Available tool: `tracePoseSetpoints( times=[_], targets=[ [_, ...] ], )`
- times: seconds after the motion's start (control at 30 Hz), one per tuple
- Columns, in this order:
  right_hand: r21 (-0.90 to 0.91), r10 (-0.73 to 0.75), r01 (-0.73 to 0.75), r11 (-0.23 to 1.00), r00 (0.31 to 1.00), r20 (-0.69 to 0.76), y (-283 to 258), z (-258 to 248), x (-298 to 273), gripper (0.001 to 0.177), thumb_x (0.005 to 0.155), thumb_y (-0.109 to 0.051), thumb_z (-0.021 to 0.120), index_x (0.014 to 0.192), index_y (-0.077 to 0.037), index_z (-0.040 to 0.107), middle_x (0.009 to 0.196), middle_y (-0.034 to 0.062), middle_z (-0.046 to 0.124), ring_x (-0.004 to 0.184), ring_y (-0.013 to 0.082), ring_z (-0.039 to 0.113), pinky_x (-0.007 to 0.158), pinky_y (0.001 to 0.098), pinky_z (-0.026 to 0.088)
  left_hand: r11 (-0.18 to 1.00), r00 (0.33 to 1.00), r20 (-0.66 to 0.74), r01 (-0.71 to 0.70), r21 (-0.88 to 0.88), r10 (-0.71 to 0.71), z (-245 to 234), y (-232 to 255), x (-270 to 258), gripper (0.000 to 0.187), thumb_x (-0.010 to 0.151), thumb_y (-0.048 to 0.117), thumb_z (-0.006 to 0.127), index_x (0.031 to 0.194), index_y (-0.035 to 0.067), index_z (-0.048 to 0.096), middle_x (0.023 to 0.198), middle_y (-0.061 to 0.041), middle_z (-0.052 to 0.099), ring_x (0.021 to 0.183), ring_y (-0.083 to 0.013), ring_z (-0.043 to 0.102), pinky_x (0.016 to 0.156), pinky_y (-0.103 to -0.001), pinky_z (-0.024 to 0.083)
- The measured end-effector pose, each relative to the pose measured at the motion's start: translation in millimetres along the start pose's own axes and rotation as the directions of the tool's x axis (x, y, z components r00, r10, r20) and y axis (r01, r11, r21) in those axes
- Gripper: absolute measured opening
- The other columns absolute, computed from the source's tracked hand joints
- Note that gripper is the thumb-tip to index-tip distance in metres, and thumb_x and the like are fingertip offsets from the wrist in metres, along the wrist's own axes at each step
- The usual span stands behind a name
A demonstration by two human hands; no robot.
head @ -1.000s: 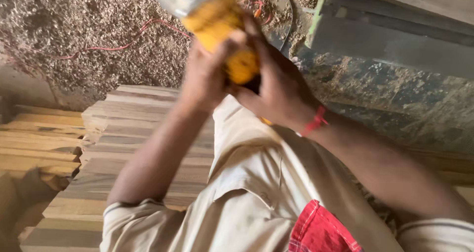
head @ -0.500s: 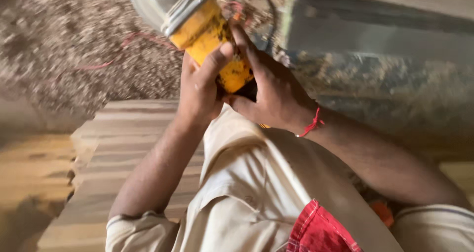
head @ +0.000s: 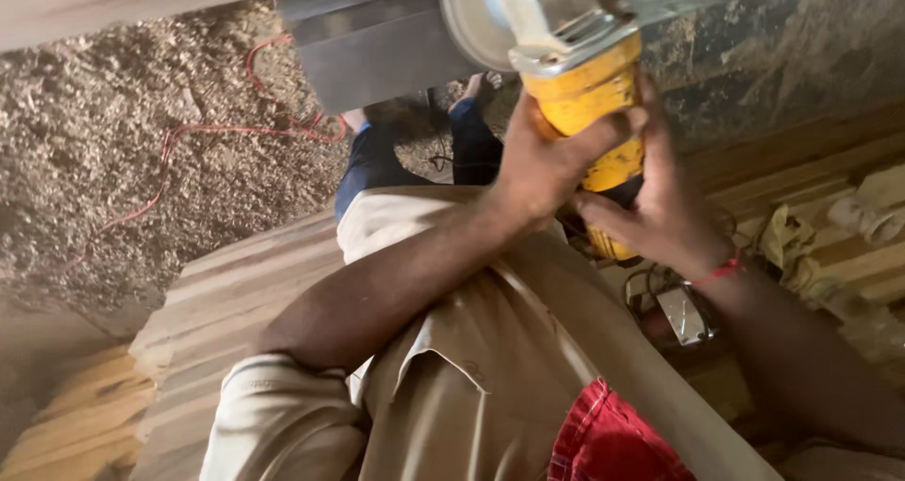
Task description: The person uses a yellow angle grinder to smooth the surface of a long wooden plank resting on a workbench. They move the tool back and forth along the length of the wood, generating sawdust, and briefly inspect the plank during the process.
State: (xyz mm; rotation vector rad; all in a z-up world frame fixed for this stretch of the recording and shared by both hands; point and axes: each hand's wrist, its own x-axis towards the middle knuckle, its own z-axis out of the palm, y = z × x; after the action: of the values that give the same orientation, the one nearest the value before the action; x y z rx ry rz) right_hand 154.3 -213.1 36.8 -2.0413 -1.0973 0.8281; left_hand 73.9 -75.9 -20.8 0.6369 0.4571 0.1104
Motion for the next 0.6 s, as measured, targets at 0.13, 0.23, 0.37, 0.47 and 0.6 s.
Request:
tracePoseSetpoints(
  times=[0.13,0.23,0.37,0.47,0.6],
  targets=[
    [-0.004,0.106,-0.107,0.994,0.994,-0.031,37.2,-43.9,-26.2,0.115,0.085,-0.014,0.081,0.168,-0.011,0.002,0.170,0.0214,0.022,0.163,0.0345,0.026,0.136,0.0536,0.031,0.984,0.995,0.044,0.087,0.153,-0.095,45.4,-41.5,38.0,0.051,0.092,0.020,0.078,0.133,-0.001,0.055,0.117,-0.013,0.070,0.106,-0.0220,0.074,0.095,-0.038,0.068],
    [0.078,0.151,-0.147,0.986,0.987,-0.055,59.9,-77.6,-43.3,0.110,0.090,-0.013,0.077,0.170,-0.011,0.001,0.174,0.0210,0.021,0.165,0.0334,0.026,0.136,0.0521,0.032,0.978,0.992,0.037,0.115,0.176,-0.123,78.8,-71.9,64.2,0.057,0.091,0.025,0.079,0.133,0.000,0.051,0.119,-0.013,0.069,0.108,-0.0216,0.073,0.097,-0.037,0.066],
    [0.140,0.284,-0.271,0.952,0.955,-0.082,93.9,-117.9,-62.1,0.109,0.091,-0.015,0.078,0.171,-0.009,0.004,0.172,0.0195,0.029,0.160,0.0306,0.033,0.133,0.0493,0.037,0.978,0.989,0.047,0.130,0.162,-0.139,123.2,-109.5,98.8,0.062,0.090,0.027,0.081,0.135,-0.001,0.049,0.121,-0.013,0.068,0.109,-0.0220,0.072,0.098,-0.038,0.065],
    [0.091,0.311,-0.302,0.949,0.944,-0.110,122.7,-148.4,-79.5,0.111,0.087,-0.016,0.080,0.169,-0.008,0.005,0.168,0.0197,0.033,0.158,0.0310,0.038,0.129,0.0472,0.039,0.962,0.979,0.049,0.185,0.203,-0.199,155.7,-135.3,122.8,0.063,0.088,0.026,0.081,0.135,0.000,0.050,0.121,-0.013,0.069,0.109,-0.0216,0.072,0.098,-0.037,0.064],
    [0.118,0.396,-0.382,0.917,0.910,-0.125,159.1,-188.0,-102.8,0.097,0.087,-0.012,0.077,0.164,-0.009,0.019,0.153,0.0165,0.045,0.143,0.0266,0.051,0.119,0.0416,0.047,0.962,0.967,0.049,0.242,0.127,-0.250,202.7,-175.3,153.5,0.065,0.085,0.023,0.082,0.136,-0.002,0.051,0.120,-0.014,0.071,0.107,-0.0220,0.073,0.097,-0.036,0.063]
  ],
)
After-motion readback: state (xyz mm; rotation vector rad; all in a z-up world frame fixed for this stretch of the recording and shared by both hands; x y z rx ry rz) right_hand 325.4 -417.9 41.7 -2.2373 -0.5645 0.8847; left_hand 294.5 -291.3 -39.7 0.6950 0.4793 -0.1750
